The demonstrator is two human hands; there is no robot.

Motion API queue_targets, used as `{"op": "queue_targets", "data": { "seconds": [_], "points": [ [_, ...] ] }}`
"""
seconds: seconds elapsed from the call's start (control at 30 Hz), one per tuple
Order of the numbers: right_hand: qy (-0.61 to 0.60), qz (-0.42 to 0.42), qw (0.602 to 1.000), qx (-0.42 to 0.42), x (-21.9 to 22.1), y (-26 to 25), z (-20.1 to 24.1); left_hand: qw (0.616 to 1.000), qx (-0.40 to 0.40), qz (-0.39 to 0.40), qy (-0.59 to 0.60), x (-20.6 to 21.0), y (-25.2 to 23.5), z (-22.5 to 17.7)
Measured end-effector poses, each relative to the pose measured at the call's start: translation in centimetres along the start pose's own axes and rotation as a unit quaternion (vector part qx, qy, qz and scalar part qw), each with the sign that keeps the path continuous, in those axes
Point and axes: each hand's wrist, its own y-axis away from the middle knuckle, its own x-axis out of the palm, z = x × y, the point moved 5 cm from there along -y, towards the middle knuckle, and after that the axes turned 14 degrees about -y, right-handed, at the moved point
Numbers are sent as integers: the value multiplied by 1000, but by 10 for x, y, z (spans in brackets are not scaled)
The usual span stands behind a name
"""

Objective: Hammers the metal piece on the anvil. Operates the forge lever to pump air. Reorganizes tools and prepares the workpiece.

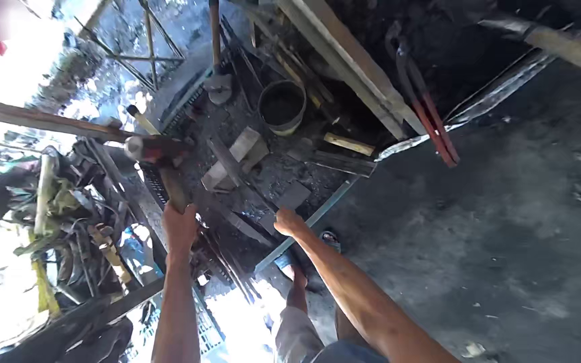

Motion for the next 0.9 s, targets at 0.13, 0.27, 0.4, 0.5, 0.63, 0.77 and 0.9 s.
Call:
{"op": "queue_targets", "data": {
  "seconds": [0.13,0.27,0.4,0.5,0.63,0.77,0.9],
  "points": [
    [15,4,1000,-1,-1,-9,5,970,150,-104,159,-104,40,-48],
    [24,-2,1000,-3,1,-14,5,881,331,-206,268,-182,45,-136],
    [22,-7,1000,10,6,-20,-3,838,342,-351,240,-131,20,-165],
    [18,-2,1000,10,5,-21,-6,966,170,-186,-53,23,-4,-69],
    [24,27,999,-9,0,-23,-7,963,47,141,-223,107,-34,-8],
    [20,22,999,-24,0,-27,-7,983,71,78,-152,55,-7,-23],
    [20,19,1000,-13,7,-14,-31,986,106,-17,-126,-7,26,-62]
  ]
}}
